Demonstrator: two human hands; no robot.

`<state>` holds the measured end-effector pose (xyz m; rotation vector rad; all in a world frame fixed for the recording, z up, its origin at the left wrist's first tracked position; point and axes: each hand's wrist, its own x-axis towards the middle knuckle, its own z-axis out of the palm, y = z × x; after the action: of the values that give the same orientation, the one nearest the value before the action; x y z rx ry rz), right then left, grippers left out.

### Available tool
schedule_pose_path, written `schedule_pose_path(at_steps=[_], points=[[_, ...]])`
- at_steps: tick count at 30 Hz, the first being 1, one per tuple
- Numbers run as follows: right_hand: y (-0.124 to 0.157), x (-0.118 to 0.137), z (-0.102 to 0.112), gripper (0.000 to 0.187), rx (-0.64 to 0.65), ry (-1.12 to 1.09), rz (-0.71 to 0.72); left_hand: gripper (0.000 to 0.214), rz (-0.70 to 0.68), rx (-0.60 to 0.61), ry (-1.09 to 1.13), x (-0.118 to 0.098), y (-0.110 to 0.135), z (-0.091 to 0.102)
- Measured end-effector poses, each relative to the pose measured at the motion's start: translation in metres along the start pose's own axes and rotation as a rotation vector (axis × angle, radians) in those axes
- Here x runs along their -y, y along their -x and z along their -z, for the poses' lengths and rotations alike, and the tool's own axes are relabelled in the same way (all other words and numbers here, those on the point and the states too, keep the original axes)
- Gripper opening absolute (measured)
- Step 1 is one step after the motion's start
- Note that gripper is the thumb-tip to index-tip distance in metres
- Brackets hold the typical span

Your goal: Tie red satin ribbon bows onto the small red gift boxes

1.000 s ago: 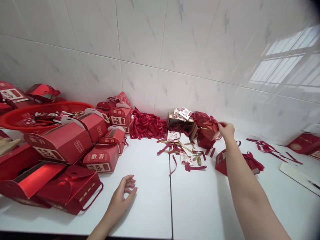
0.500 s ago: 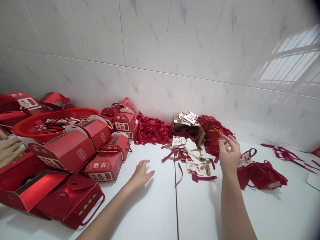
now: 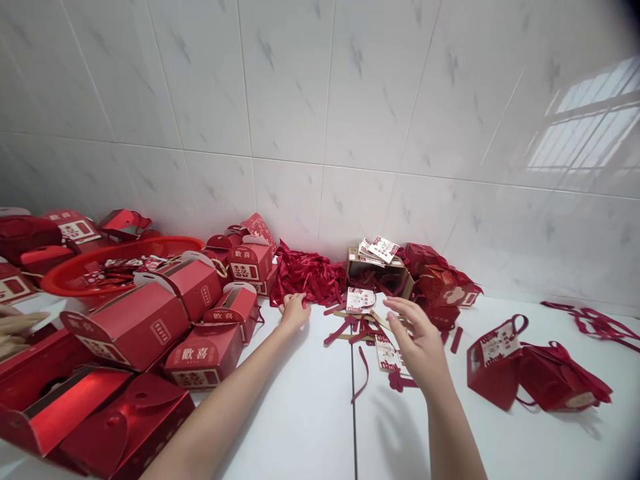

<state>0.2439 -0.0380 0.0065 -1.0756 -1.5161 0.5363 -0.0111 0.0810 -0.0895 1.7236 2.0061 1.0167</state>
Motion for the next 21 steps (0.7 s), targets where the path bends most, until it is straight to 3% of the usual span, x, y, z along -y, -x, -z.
schedule_pose_path(at_steps=[6,9,11,15,21], points=[[-0.005,-0.039,-0.051,0.042,0.438,-0.224,-0.458,0.026,-0.060,0.067,0.195,-0.019,0.067,0.023],[0.009,-0.048,-0.083,0.051,0.581,-0.289,-0.578,0.027,-0.095,0.133,0.256,-0.031,0.116,0.044],[0.021,-0.045,-0.101,0.051,0.636,-0.463,-0.665,0.031,-0.132,0.196,0.284,-0.038,0.153,0.058],[0.032,-0.035,-0.116,0.034,0.528,-0.969,-0.829,0.035,-0.171,0.384,0.345,-0.037,0.221,0.082],[0.014,-0.043,-0.092,0.011,0.328,-1.071,-0.846,0.038,-0.067,0.538,0.388,0.001,0.292,0.120]])
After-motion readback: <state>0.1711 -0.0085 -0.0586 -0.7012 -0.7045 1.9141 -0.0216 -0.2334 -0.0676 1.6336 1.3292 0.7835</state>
